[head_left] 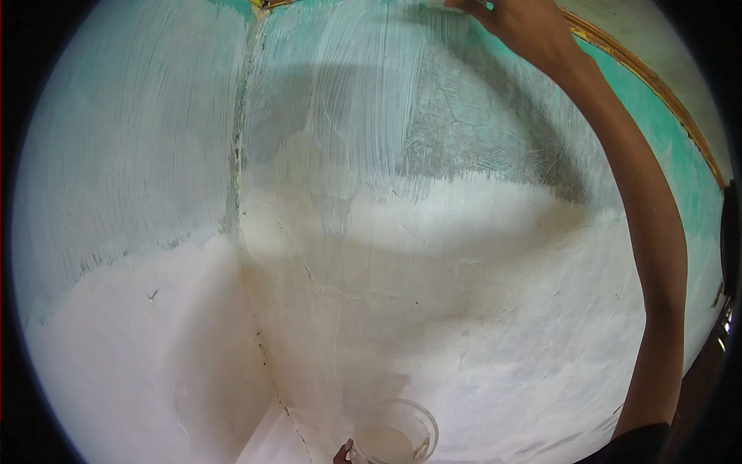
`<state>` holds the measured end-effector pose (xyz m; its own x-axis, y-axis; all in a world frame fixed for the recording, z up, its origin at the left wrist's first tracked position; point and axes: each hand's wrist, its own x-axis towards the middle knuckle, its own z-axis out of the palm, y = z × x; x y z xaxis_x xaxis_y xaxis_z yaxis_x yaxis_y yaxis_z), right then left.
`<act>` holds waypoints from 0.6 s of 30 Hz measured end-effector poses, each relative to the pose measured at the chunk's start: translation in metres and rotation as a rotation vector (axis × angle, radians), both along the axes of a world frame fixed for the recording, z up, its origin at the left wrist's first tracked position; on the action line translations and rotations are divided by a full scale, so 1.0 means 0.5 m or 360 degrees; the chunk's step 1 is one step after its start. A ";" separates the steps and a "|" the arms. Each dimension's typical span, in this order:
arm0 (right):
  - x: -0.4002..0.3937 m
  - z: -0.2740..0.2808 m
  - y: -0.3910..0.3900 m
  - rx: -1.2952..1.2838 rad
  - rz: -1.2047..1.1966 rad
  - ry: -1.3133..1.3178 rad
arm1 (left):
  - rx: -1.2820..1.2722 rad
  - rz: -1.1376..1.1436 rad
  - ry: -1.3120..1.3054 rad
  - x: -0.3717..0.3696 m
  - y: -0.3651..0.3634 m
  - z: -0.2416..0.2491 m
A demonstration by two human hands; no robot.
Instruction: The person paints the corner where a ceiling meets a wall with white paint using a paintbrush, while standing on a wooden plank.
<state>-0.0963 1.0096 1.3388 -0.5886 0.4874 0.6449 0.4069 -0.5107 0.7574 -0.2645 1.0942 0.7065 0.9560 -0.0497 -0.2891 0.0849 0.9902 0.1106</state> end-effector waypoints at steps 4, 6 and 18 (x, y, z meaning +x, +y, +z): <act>0.068 -0.086 0.008 0.0052 -0.0306 0.0011 | -0.0012 -0.0002 -0.0007 -0.001 -0.001 0.008; 0.046 -0.144 -0.002 -0.0069 -0.0265 0.0198 | -0.0015 -0.0001 -0.0014 -0.003 -0.001 0.009; -0.014 -0.181 -0.018 -0.0316 -0.0206 0.0836 | -0.0018 -0.0008 -0.0008 -0.019 -0.006 0.004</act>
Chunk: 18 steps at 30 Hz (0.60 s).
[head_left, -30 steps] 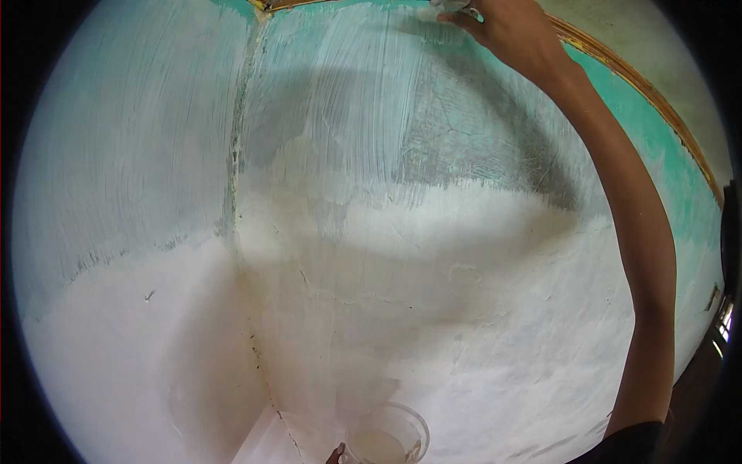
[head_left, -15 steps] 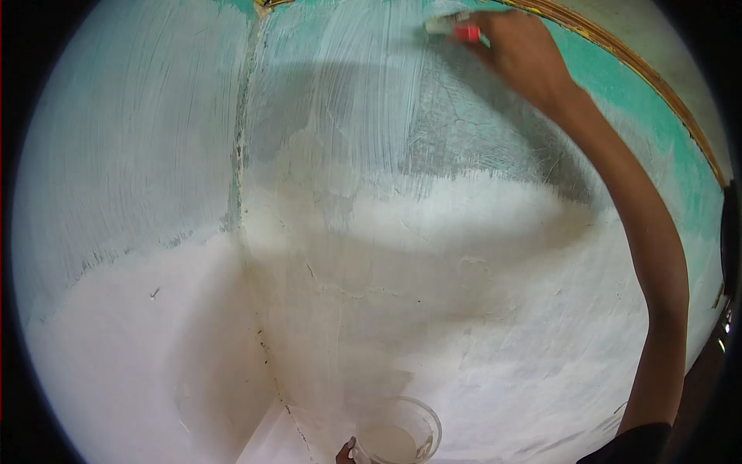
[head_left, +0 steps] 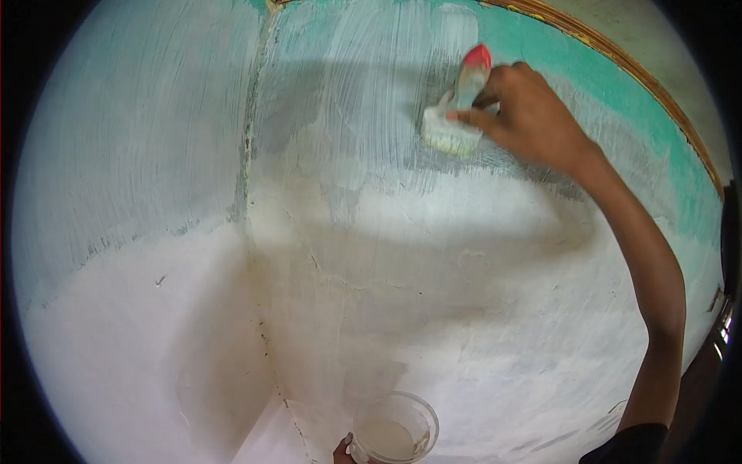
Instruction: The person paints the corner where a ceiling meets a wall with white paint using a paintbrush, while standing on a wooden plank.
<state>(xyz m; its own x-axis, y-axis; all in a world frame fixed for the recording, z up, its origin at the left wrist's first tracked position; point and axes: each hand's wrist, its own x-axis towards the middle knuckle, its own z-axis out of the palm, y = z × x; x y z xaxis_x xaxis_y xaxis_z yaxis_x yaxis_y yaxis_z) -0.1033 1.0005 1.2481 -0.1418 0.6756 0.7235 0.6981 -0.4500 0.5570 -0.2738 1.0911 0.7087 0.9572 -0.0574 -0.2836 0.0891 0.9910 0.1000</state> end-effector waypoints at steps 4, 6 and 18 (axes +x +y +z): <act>0.045 0.099 0.021 0.0184 -0.0057 -0.0218 | -0.0005 0.0002 0.0010 -0.004 -0.002 -0.001; -0.020 0.119 0.014 0.0076 0.0092 -0.0057 | -0.0008 -0.0002 0.0018 -0.005 -0.002 0.001; 0.050 0.165 0.019 0.0055 0.0082 -0.0204 | 0.0020 0.0009 0.0093 -0.011 -0.001 0.016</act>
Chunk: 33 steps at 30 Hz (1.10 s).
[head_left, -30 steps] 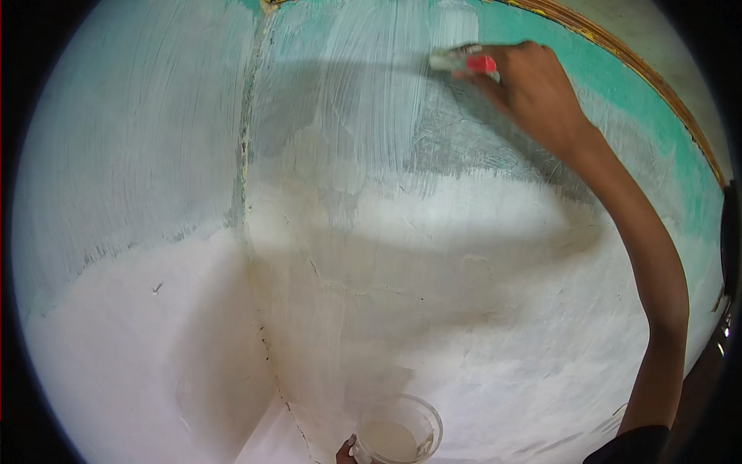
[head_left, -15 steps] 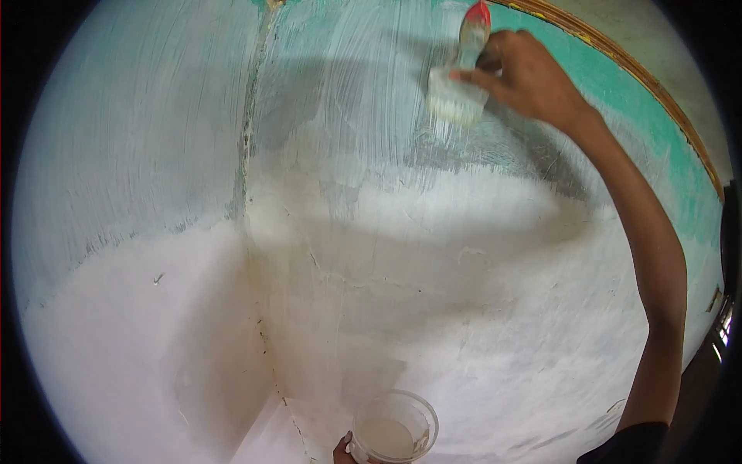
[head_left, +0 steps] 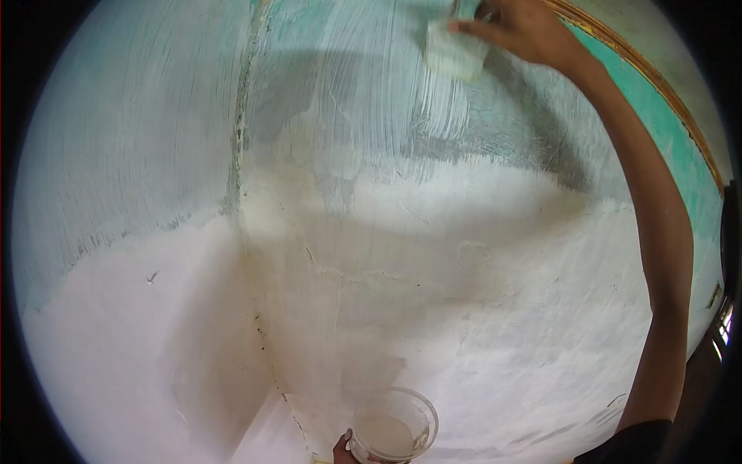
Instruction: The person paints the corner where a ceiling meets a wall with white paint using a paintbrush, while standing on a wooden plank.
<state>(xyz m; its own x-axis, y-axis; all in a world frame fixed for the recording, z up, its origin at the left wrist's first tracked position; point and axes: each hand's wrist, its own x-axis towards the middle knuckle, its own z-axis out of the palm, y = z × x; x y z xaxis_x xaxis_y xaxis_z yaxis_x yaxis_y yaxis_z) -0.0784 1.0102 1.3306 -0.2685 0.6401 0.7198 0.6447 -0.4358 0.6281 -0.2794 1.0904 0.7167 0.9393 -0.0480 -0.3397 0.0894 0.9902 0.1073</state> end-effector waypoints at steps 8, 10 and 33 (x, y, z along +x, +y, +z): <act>-0.035 -0.007 -0.002 0.0368 -0.0439 -0.0544 | 0.0040 0.0046 0.0080 -0.006 0.002 0.029; -0.023 -0.030 -0.003 0.0204 0.0049 -0.0658 | 0.0064 0.0062 0.0106 -0.004 0.001 0.040; 0.027 -0.120 0.017 0.0419 -0.0207 -0.0794 | -0.0046 0.0020 -0.0061 0.016 0.020 -0.024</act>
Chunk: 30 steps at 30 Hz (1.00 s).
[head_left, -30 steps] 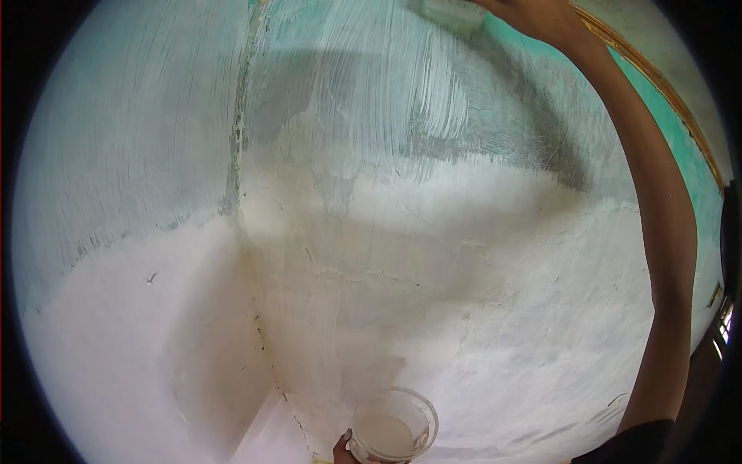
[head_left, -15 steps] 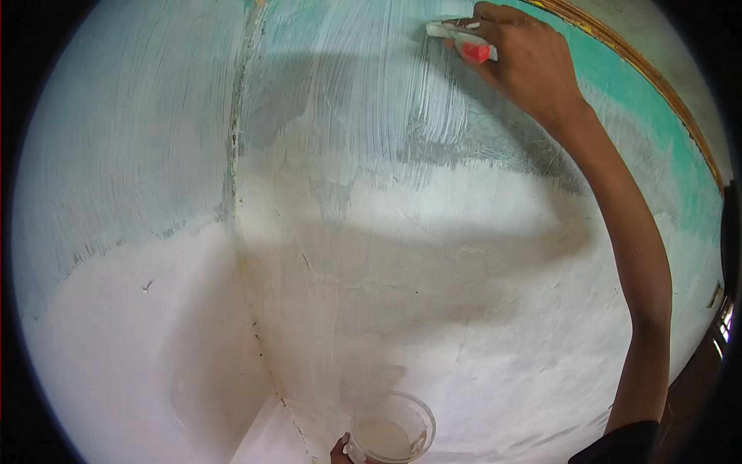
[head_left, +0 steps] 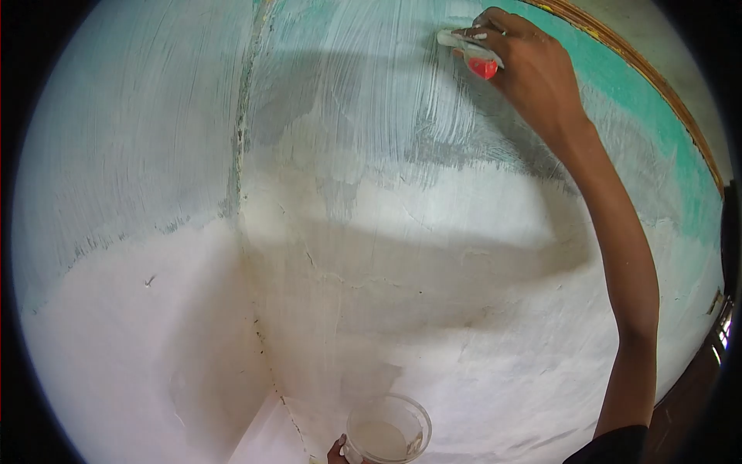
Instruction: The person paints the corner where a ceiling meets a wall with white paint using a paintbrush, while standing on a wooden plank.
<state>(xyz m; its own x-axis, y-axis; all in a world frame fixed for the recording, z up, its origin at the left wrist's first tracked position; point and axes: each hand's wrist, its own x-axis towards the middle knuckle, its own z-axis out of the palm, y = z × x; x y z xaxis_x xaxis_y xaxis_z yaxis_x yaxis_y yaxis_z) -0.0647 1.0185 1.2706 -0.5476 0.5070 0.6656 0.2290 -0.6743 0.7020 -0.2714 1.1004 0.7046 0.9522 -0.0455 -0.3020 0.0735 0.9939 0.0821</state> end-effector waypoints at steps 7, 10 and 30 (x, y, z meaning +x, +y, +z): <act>-0.082 0.055 -0.007 -0.0112 0.0236 0.0135 | -0.0006 -0.0001 -0.0013 0.002 0.001 -0.008; -0.093 0.075 -0.013 -0.0069 0.0082 0.0269 | -0.0014 -0.0005 -0.0019 0.004 0.002 -0.010; -0.112 0.134 -0.027 -0.0260 0.0315 0.0461 | -0.0033 -0.0029 -0.0038 0.006 -0.012 -0.034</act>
